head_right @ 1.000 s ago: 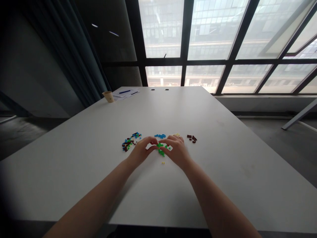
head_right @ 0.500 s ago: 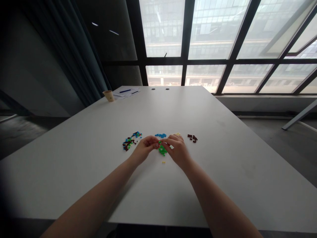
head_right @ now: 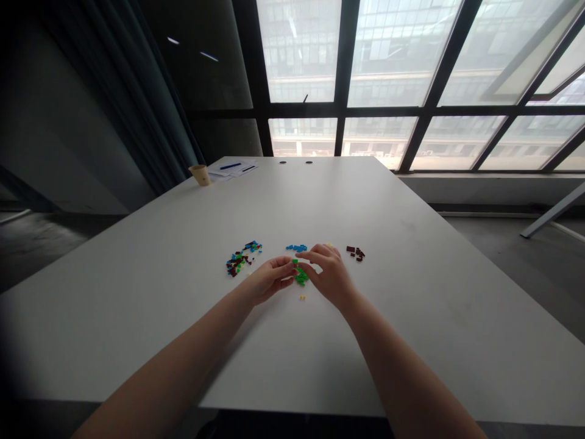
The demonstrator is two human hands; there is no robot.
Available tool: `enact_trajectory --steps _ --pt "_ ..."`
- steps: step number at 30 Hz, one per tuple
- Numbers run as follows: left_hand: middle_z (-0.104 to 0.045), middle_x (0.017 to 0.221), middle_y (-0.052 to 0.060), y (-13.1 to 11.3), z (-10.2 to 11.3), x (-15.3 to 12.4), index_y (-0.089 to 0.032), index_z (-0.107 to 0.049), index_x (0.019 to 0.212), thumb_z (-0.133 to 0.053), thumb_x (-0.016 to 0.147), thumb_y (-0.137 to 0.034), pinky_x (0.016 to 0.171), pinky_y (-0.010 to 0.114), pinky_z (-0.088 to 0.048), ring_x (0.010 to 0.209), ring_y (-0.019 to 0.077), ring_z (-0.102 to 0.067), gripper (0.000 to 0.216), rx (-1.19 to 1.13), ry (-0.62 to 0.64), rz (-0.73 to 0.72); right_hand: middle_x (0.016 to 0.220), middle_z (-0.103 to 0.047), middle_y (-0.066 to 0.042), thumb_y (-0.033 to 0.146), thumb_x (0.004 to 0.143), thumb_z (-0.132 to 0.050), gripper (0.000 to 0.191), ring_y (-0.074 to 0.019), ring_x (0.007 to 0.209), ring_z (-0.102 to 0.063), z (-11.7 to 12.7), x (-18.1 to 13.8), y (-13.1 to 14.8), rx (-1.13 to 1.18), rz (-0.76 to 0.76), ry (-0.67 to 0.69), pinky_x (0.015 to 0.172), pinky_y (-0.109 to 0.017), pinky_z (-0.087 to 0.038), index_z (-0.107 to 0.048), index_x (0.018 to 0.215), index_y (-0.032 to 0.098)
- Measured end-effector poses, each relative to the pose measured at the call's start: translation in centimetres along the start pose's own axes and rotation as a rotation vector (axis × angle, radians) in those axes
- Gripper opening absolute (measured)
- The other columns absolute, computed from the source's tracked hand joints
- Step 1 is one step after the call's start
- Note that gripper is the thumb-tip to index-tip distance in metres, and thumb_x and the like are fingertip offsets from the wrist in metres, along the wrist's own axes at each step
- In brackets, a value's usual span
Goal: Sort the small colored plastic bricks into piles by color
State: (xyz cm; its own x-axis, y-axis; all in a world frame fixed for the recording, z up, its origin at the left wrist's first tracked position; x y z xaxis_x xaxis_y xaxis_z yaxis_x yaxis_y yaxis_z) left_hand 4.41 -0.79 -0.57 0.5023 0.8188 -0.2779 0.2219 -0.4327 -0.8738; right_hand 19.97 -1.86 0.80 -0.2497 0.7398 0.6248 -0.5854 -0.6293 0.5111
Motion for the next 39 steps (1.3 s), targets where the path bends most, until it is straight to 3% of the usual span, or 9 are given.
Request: enact_trajectory --steps 7,17,20,24,26,28,32,39 --pt "-0.056 0.070 -0.001 0.3 0.3 0.2 -0.014 -0.061 0.071 -0.074 0.059 -0.032 0.068 0.020 -0.035 0.070 0.0079 -0.050 0.025 0.010 0.050 0.002 0.075 -0.057 -0.002 0.027 0.078 -0.059 0.015 -0.0154 0.075 -0.052 -0.2 -0.1 0.2 -0.007 0.030 -0.002 0.076 -0.032 -0.040 -0.065 0.092 0.024" --pt "-0.053 0.069 -0.002 0.3 0.2 0.2 -0.015 -0.058 0.071 -0.074 0.057 -0.034 0.066 0.019 -0.035 0.067 0.0074 -0.048 0.029 0.044 0.010 0.003 0.073 -0.057 -0.002 0.025 0.077 -0.058 0.011 -0.0144 0.073 -0.053 0.0 0.0 0.7 -0.008 0.038 -0.021 0.075 -0.031 -0.041 -0.065 0.085 0.023" --pt "-0.055 0.072 0.000 -0.3 1.0 0.2 -0.017 -0.056 0.073 -0.065 0.065 -0.041 0.064 0.022 -0.036 0.068 0.0105 -0.050 0.028 0.275 -0.063 -0.069 0.071 -0.057 -0.002 0.026 0.076 -0.059 0.010 -0.0143 0.071 -0.053 0.5 0.1 0.0 -0.078 -0.045 0.003 0.072 -0.029 -0.041 -0.067 0.082 0.022" --pt "-0.058 0.078 0.004 -2.0 3.2 -0.2 -0.018 -0.056 0.073 -0.057 0.072 -0.038 0.069 0.027 -0.036 0.074 0.0167 -0.052 0.020 1.027 -0.430 -0.304 0.066 -0.057 -0.001 0.027 0.071 -0.063 0.007 -0.0126 0.059 -0.051 0.7 -0.3 -1.8 -0.228 -0.231 0.257 0.056 -0.025 -0.038 -0.069 0.069 0.024" --pt "-0.058 0.085 0.006 -2.6 4.2 -0.5 -0.019 -0.057 0.076 -0.055 0.074 -0.034 0.071 0.029 -0.035 0.080 0.0199 -0.052 0.016 1.310 -0.616 -0.277 0.064 -0.058 -0.001 0.026 0.066 -0.066 0.005 -0.0119 0.055 -0.050 0.4 -0.8 -2.4 -0.293 -0.284 0.379 0.052 -0.024 -0.034 -0.068 0.062 0.024" --pt "-0.057 0.092 0.009 -2.8 5.2 -0.7 -0.018 -0.057 0.081 -0.055 0.073 -0.032 0.071 0.030 -0.035 0.086 0.0226 -0.051 0.015 1.453 -0.722 -0.158 0.064 -0.059 0.000 0.025 0.063 -0.068 0.005 -0.0122 0.056 -0.050 0.0 -1.3 -2.6 -0.324 -0.300 0.434 0.051 -0.023 -0.032 -0.067 0.059 0.024" --pt "-0.054 0.101 0.012 -2.5 6.3 -0.7 -0.016 -0.056 0.085 -0.059 0.068 -0.021 0.073 0.030 -0.035 0.090 0.0250 -0.051 0.018 1.535 -0.714 0.017 0.065 -0.059 0.000 0.026 0.062 -0.070 0.006 -0.0127 0.059 -0.051 -1.1 -1.6 -2.3 -0.324 -0.289 0.453 0.052 -0.023 -0.031 -0.065 0.059 0.024" --pt "-0.056 0.089 0.011 -1.9 7.0 -0.2 -0.016 -0.054 0.075 -0.049 0.063 -0.003 0.064 0.027 -0.033 0.077 0.0206 -0.053 0.018 1.556 -0.623 0.017 0.066 -0.059 -0.001 0.029 0.070 -0.063 0.013 -0.0130 0.061 -0.051 -1.1 -1.0 -2.1 -0.331 -0.321 0.439 0.055 -0.023 -0.031 -0.062 0.061 0.021"
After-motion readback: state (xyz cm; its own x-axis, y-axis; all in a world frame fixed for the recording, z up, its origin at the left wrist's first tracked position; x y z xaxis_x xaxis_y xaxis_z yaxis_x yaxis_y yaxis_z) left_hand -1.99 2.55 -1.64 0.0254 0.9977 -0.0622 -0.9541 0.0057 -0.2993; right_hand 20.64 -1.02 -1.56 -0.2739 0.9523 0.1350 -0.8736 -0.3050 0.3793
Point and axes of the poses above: each hand's wrist, its own x-axis towards the middle knuckle, its own z-axis out of the back of the hand, y = z × x, the point moved 2 cm from there along x, towards the middle knuckle
